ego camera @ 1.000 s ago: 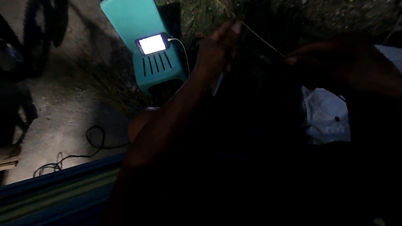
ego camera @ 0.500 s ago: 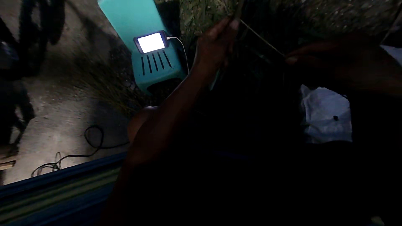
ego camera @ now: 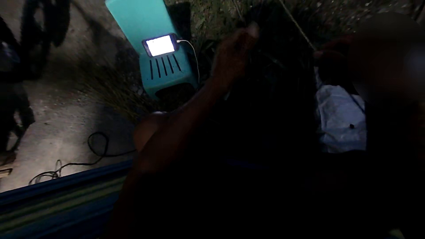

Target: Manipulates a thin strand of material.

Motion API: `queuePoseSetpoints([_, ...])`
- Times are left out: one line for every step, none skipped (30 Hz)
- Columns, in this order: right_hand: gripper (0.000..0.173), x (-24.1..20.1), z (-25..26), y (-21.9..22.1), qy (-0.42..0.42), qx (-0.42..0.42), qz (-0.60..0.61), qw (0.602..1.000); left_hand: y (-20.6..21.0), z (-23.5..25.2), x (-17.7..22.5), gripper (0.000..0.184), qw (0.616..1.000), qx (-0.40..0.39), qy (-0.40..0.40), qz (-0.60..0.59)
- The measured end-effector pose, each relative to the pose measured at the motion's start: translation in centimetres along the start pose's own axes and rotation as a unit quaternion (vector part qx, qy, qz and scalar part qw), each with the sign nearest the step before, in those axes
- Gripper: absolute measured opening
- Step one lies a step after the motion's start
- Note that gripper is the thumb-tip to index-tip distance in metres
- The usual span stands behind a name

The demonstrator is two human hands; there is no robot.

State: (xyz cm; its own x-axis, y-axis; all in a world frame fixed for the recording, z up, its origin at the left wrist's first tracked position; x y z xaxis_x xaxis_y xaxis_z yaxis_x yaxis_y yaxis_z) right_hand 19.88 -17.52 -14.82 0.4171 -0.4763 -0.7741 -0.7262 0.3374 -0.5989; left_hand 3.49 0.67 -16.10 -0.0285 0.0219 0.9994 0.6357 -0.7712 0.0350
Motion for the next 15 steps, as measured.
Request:
queuePoseSetpoints([0.015, -0.5, 0.0, 0.8, -0.001, -0.002, 0.016, 1.0, 2.6, -1.2, 0.3, 0.034, 0.995, -0.071, 0.0, 0.068])
queuePoseSetpoints([0.015, -0.9, 0.0, 1.6, -0.01, -0.015, 0.022, 1.0, 4.5, -2.1, 0.2, 0.033, 0.987, -0.125, -0.015, 0.101])
queuePoseSetpoints([0.016, -1.3, -0.2, 2.2, -0.013, -0.029, 0.01, 0.999, 5.5, -2.7, -0.1, 0.033, 0.981, -0.158, -0.029, 0.109])
queuePoseSetpoints([0.017, -1.7, -0.5, 2.6, -0.019, -0.043, -0.011, 0.999, 5.9, -3.1, -0.3, 0.033, 0.979, -0.172, -0.039, 0.102])
queuePoseSetpoints([0.017, -2.1, -0.7, 2.9, -0.026, -0.053, -0.034, 0.998, 6.0, -3.2, -0.5, 0.032, 0.979, -0.175, -0.05, 0.091])
queuePoseSetpoints([0.018, -2.5, -0.9, 3.0, -0.029, -0.06, -0.051, 0.996, 5.9, -3.2, -0.7, 0.031, 0.98, -0.173, -0.058, 0.075])
queuePoseSetpoints([0.018, -2.6, -1.0, 3.1, -0.027, -0.068, -0.058, 0.996, 5.8, -3.2, -0.8, 0.032, 0.981, -0.172, -0.063, 0.058])
queuePoseSetpoints([0.018, -2.6, -1.0, 3.2, -0.025, -0.073, -0.057, 0.995, 5.7, -3.3, -0.9, 0.031, 0.982, -0.171, -0.064, 0.044])
queuePoseSetpoints([0.017, -2.5, -1.0, 3.3, -0.027, -0.076, -0.051, 0.995, 5.6, -3.3, -1.0, 0.032, 0.982, -0.172, -0.065, 0.037])
queuePoseSetpoints([0.016, -2.4, -0.9, 3.5, -0.031, -0.077, -0.044, 0.996, 5.6, -3.3, -1.0, 0.031, 0.982, -0.173, -0.063, 0.033])
queuePoseSetpoints([0.016, -2.4, -0.9, 3.6, -0.034, -0.079, -0.041, 0.995, 5.7, -3.3, -1.1, 0.031, 0.982, -0.175, -0.058, 0.029])
queuePoseSetpoints([0.016, -2.4, -0.9, 3.6, -0.033, -0.079, -0.046, 0.995, 5.7, -3.4, -1.1, 0.031, 0.982, -0.177, -0.054, 0.026])
queuePoseSetpoints([0.016, -2.5, -1.0, 3.5, -0.028, -0.077, -0.055, 0.995, 5.7, -3.4, -1.1, 0.031, 0.983, -0.178, -0.048, 0.023])
queuePoseSetpoints([0.017, -2.7, -1.0, 3.4, -0.018, -0.074, -0.068, 0.995, 5.7, -3.4, -1.1, 0.033, 0.982, -0.18, -0.045, 0.018])
queuePoseSetpoints([0.018, -2.6, -1.0, 3.2, -0.01, -0.071, -0.078, 0.994, 5.7, -3.4, -1.2, 0.034, 0.982, -0.183, -0.044, 0.013])
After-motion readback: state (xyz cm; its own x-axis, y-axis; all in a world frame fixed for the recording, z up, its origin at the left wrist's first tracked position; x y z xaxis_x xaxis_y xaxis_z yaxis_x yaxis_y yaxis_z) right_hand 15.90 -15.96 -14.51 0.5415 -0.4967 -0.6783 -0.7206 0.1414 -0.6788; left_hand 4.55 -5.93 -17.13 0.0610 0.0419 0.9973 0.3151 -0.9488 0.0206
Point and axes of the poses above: each hand's wrist, its own z-axis towards the middle knuckle, its own y-axis out of the palm, x = y × z, the point moved 9 cm from there along z, towards the middle knuckle, and after that the axes turned 6 degrees about -z, right-handed, at the moved point
